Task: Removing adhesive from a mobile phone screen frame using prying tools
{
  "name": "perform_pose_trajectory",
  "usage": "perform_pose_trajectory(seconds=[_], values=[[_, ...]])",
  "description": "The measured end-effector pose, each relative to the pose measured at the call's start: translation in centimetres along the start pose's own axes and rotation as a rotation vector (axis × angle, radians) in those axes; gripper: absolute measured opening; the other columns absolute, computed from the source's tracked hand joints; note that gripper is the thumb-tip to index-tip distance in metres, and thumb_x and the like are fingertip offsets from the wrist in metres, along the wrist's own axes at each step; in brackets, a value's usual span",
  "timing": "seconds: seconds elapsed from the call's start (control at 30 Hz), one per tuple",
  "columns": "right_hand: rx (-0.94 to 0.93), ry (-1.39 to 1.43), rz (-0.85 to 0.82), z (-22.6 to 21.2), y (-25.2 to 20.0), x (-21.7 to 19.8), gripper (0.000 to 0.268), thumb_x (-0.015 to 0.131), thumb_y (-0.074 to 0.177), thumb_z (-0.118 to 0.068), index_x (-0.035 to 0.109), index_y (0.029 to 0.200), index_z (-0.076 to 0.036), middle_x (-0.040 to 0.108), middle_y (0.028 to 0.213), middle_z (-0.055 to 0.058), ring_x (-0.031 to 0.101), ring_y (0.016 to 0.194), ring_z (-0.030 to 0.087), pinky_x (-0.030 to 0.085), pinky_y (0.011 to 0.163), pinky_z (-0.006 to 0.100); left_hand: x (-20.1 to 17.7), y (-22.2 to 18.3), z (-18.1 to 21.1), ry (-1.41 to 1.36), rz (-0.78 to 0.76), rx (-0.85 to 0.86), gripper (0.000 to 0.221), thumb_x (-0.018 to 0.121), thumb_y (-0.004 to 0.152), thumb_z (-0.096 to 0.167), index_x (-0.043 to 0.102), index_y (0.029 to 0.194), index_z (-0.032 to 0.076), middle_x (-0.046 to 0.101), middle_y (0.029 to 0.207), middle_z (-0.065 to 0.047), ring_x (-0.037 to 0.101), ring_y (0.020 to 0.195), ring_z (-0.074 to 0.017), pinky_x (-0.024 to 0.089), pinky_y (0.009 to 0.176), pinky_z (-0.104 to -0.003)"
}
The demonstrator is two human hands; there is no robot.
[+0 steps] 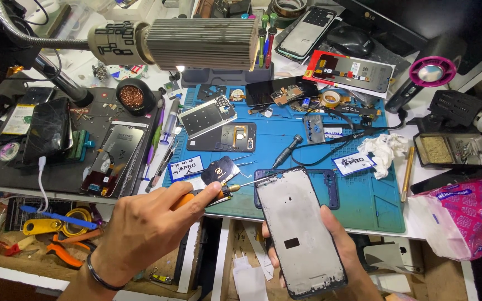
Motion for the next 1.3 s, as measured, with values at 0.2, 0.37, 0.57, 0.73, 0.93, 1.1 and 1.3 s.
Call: perform_pose_trajectory(seconds=[0.2,0.37,0.57,0.73,0.93,1.1,1.3], values=[[0.006,-0.019,0.040,0.0,-0.1,0.2,0.096,0.048,0.086,-0.070,0.037,0.153,-0.003,0.052,0.130,0.025,0.061,0.090,0.040,0.062,0.069,0.055,-0.1,-0.1,-0.3,0.030,0.004,-0.012,0.038,0.060,0.101,0.018,0.061,0.138,0.028,0.059,0.088,0.003,0.054,0.049,-0.0161,0.037,0.038,-0.035],[0.007,-0.009,-0.012,0.0,-0.1,0.0,0.094,0.051,0.086,-0.068,0.033,0.156,-0.007,0.049,0.131,0.025,0.060,0.092,0.040,0.063,0.072,0.055,-0.1,-0.1,0.0,-0.003,-0.001,-0.014,0.045,0.060,0.098,0.010,0.060,0.140,0.028,0.058,0.086,0.002,0.055,0.050,-0.0168,0.037,0.037,-0.037],[0.012,-0.011,-0.055,-0.1,0.0,0.0,0.094,0.050,0.087,-0.067,0.030,0.157,-0.006,0.046,0.133,0.025,0.060,0.095,0.040,0.062,0.076,0.056,0.0,-0.1,-0.1,0.006,-0.014,-0.030,0.045,0.060,0.100,0.013,0.059,0.141,0.029,0.058,0.086,0.003,0.056,0.051,-0.0156,0.037,0.036,-0.036],[-0.007,-0.030,-0.029,0.0,-0.1,0.2,0.094,0.050,0.087,-0.068,0.032,0.156,-0.008,0.049,0.132,0.025,0.061,0.093,0.039,0.062,0.073,0.055,0.0,0.1,0.1,0.015,-0.011,-0.035,0.043,0.062,0.100,0.015,0.060,0.140,0.029,0.057,0.084,0.004,0.055,0.050,-0.0154,0.036,0.035,-0.036],[0.007,0.013,0.009,0.1,-0.1,0.0,0.095,0.051,0.086,-0.068,0.033,0.156,-0.006,0.049,0.131,0.025,0.060,0.091,0.040,0.063,0.071,0.056,0.1,-0.2,-0.6,0.008,0.003,-0.079,0.045,0.064,0.100,0.017,0.057,0.144,0.024,0.061,0.093,0.003,0.056,0.051,-0.0136,0.037,0.036,-0.034],[0.018,0.042,0.020,0.0,-0.4,0.5,0.093,0.049,0.087,-0.067,0.034,0.155,-0.005,0.047,0.126,0.027,0.058,0.084,0.041,0.063,0.064,0.054,0.4,-1.6,-0.8,-0.207,0.037,-0.256,0.044,0.063,0.100,0.023,0.059,0.142,0.011,0.068,0.104,0.001,0.053,0.051,-0.0175,0.042,0.041,-0.034],[0.105,-0.041,0.158,0.5,-0.2,0.8,0.094,0.052,0.082,-0.068,0.040,0.155,-0.010,0.053,0.119,0.027,0.060,0.079,0.039,0.061,0.061,0.049,1.0,-2.5,0.7,-0.250,0.043,-0.127,0.039,0.060,0.103,0.022,0.059,0.141,0.015,0.067,0.099,-0.003,0.065,0.066,-0.0175,0.042,0.043,-0.036]])
Point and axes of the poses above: each hand's wrist, its own y-axis towards the middle knuckle, its own x-axis out of the palm, z = x × y, the point moved 3 cm from there along y, towards the middle knuckle
